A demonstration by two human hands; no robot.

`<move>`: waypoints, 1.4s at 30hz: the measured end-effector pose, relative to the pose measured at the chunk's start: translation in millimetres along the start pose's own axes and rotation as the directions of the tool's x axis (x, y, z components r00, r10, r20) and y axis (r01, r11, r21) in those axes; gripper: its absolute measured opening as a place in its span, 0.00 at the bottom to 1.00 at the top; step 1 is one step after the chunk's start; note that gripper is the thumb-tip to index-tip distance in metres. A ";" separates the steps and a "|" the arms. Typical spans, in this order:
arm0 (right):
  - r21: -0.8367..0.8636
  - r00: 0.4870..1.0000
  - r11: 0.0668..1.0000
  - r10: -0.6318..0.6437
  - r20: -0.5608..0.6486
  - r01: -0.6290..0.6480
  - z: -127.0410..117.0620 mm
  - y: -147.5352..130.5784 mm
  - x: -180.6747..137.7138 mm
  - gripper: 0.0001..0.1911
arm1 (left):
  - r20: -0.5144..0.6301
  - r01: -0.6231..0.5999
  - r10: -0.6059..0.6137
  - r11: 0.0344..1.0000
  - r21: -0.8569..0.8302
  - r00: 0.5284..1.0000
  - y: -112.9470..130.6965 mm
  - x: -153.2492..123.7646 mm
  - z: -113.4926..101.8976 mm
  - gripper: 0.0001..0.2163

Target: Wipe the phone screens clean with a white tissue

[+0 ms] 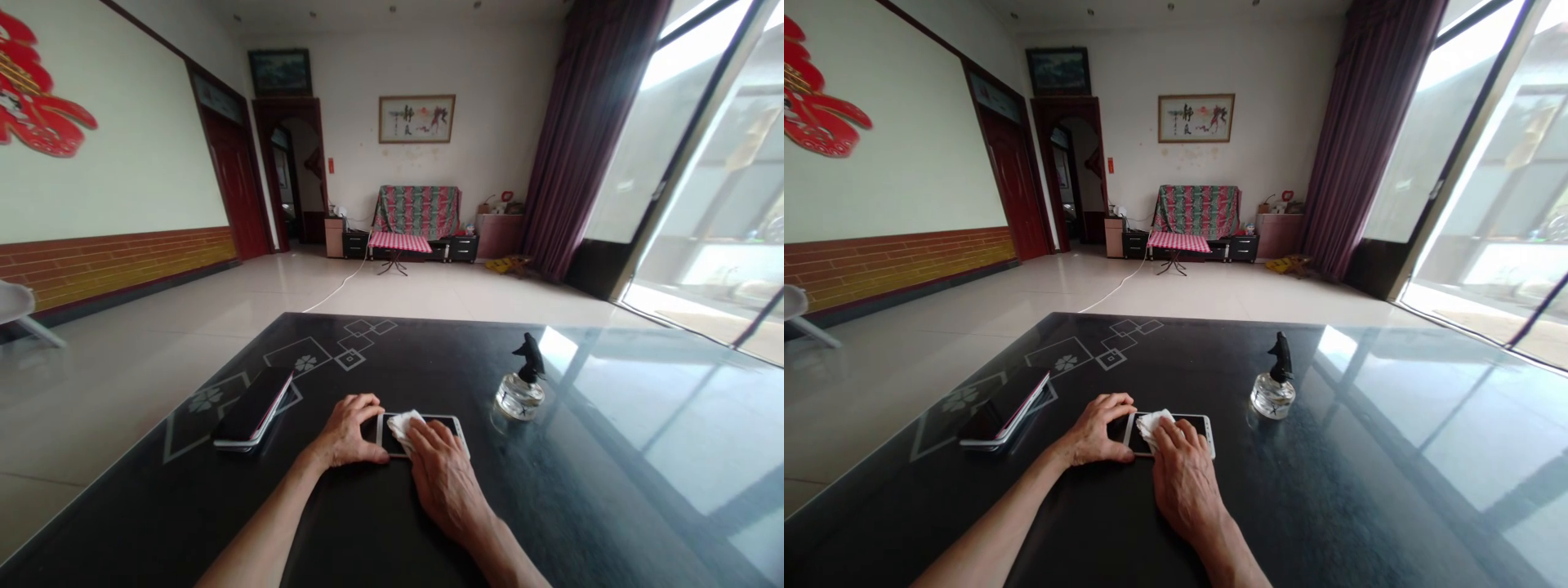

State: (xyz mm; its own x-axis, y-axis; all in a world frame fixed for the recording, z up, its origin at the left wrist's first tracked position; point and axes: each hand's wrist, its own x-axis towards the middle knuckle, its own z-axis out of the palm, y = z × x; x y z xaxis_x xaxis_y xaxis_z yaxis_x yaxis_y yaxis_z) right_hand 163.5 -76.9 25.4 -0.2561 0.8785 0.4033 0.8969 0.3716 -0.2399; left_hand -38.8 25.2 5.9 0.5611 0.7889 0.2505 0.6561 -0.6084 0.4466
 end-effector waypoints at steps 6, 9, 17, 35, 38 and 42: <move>-0.018 1.000 1.000 -0.005 0.011 0.005 -0.5 2.2 1.1 0.15 | -0.009 -0.014 0.014 1.000 0.011 1.000 -3.2 0.5 2.0 0.34; -0.051 0.998 0.997 0.057 -0.025 -0.058 -0.5 7.3 2.5 0.13 | 0.000 -0.017 0.017 1.000 0.016 1.000 -2.9 0.1 0.8 0.34; -0.156 0.968 0.960 0.211 -0.132 -0.231 2.8 24.2 1.8 0.14 | 0.004 0.000 0.000 1.000 0.002 1.000 0.6 -0.4 -2.1 0.35; -0.117 0.998 0.992 0.037 -0.044 -0.042 8.3 6.1 -1.3 0.17 | -0.031 -0.017 0.017 1.000 -0.022 0.999 -1.7 1.0 1.5 0.34; -0.160 0.994 0.983 0.079 -0.070 -0.089 11.4 5.2 4.1 0.16 | -0.031 -0.016 0.015 1.000 -0.027 0.999 -1.2 1.6 1.3 0.34; -0.186 0.988 0.973 0.117 -0.100 -0.134 17.5 0.2 16.1 0.16 | -0.029 -0.012 0.011 0.999 -0.039 1.000 -1.8 2.1 2.1 0.35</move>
State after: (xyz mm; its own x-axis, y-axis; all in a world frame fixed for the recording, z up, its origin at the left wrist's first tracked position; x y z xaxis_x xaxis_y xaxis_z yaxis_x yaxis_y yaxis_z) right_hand 153.3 -57.4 16.3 -0.1125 0.8815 0.4587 0.9743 0.1885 -0.1232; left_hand -37.8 27.8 3.8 0.5533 0.7844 0.2803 0.6293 -0.6141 0.4763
